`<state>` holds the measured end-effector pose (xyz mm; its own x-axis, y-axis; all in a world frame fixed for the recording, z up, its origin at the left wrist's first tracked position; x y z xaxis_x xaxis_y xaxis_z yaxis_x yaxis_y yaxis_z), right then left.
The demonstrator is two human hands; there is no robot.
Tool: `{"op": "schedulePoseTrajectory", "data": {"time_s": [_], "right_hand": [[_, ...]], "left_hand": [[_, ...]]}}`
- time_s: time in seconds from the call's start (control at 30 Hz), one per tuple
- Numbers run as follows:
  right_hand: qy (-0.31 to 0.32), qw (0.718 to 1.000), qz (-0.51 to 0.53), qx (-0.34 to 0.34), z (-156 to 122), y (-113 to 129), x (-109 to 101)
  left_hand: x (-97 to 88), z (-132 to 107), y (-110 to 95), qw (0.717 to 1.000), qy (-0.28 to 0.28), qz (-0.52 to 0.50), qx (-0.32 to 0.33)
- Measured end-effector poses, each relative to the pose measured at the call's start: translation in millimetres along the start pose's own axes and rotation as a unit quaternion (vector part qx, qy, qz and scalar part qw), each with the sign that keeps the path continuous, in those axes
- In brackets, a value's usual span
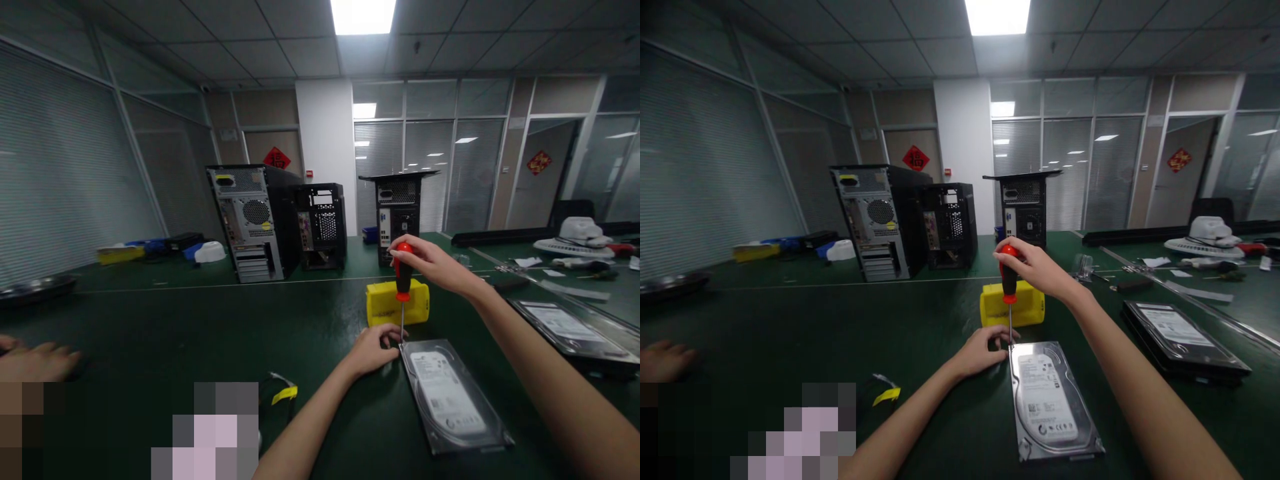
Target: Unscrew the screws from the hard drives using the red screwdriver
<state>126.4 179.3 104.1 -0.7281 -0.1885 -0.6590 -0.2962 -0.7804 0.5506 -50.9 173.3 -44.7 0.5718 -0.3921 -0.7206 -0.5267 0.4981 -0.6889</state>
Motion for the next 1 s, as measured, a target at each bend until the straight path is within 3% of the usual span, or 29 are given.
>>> {"op": "schedulePoseTrajectory", "data": {"time_s": [0.27,0.47,0.77,1.0], "right_hand": [[-0.011,0.997,-0.076,0.013,-1,-1,3],[0.000,1.000,-0.010,-0.006,-1,-10,5],[-0.073,0.996,-0.057,-0.018,4,-13,6],[-0.014,0.995,0.093,-0.035,5,-15,9]], "left_hand": [[2.2,2,1,0.995,0.012,-0.096,0.016],[2.0,4,3,0.991,0.009,-0.132,0.012],[1.7,6,6,0.990,0.011,-0.136,0.022],[-1.8,4,-1,0.994,-0.009,-0.103,0.027]]}}
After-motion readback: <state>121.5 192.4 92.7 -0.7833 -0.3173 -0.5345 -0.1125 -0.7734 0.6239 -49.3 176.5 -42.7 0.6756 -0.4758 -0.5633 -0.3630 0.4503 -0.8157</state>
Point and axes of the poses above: each hand's wrist, its own z-axis towards the middle knuckle, its own x-axis out of the palm, y = z × x, the point moved 1 cm from there along z, towards the middle knuckle, and after that the axes turned 10 degrees about y, right-handed, at the moved point
